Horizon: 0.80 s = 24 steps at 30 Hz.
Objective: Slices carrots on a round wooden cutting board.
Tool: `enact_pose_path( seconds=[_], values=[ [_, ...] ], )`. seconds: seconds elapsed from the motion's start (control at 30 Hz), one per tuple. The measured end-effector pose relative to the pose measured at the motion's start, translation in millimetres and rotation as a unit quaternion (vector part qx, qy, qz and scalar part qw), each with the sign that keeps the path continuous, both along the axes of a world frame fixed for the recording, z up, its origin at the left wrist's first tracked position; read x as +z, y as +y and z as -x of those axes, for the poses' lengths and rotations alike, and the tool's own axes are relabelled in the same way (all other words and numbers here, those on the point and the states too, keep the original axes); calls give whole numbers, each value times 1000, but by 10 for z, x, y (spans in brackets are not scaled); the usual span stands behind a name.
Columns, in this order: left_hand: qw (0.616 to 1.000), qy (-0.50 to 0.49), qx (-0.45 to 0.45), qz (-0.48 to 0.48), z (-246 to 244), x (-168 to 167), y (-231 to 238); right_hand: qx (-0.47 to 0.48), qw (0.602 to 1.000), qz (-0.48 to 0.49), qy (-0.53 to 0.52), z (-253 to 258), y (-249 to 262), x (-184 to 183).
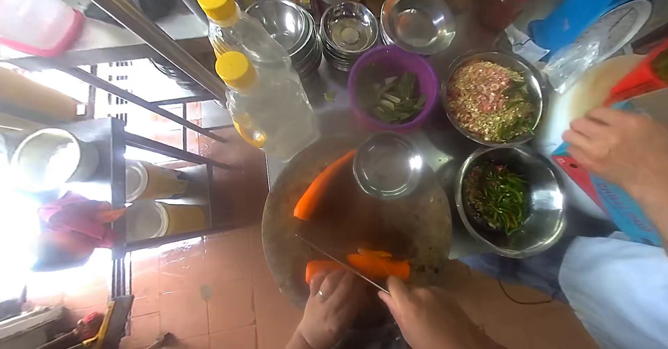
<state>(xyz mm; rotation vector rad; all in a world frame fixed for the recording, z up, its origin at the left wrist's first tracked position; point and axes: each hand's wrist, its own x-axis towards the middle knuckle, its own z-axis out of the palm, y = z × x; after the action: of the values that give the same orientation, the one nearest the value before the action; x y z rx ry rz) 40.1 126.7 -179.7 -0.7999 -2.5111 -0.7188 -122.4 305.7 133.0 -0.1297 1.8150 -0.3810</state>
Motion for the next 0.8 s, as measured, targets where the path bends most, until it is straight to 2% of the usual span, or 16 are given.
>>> enact_pose_path(
  seconds=[0.03, 0.07, 0.1, 0.13, 0.17, 0.3, 0.4, 0.53, 0.6, 0.7, 0.8],
  values=[
    [1000, -3, 0, -2, -12, 1, 1, 16, 999, -11, 48, -310, 40, -393],
    [1000, -5, 0, -2, -26, 14, 12, -3, 956, 43, 290, -946, 202, -1165],
    [1000, -5, 0, -4, -32, 28, 27, -19, 916, 63, 396, -1309, 293, -1771],
    [1000, -4, 1, -3, -21, 33, 37, -18, 912, 55, 406, -1441, 336, -2045],
    [1000, -4, 2, -1, 5, 26, 34, -12, 915, 48, 400, -1446, 351, -2103],
    [1000, -6, 1, -7, -18, -2, 16, -23, 904, 48, 424, -1478, 327, -1960],
    [1000, -3, 7, 1, -14, 4, 39, -27, 936, 35, 350, -1395, 244, -2121],
    [1000, 2, 9, 15, 25, 23, 43, -34, 974, 23, 222, -1155, 234, -2053],
    [1000, -3, 5, 30, 18, 63, 34, -41, 977, 26, 209, -1148, 257, -2011],
    [990, -37, 55, 124, 32, 290, -35, -61, 971, 35, 227, -1166, 258, -1964],
    [950, -128, 154, 241, 50, 562, -143, -74, 972, 40, 221, -1153, 284, -1970]
  ],
)
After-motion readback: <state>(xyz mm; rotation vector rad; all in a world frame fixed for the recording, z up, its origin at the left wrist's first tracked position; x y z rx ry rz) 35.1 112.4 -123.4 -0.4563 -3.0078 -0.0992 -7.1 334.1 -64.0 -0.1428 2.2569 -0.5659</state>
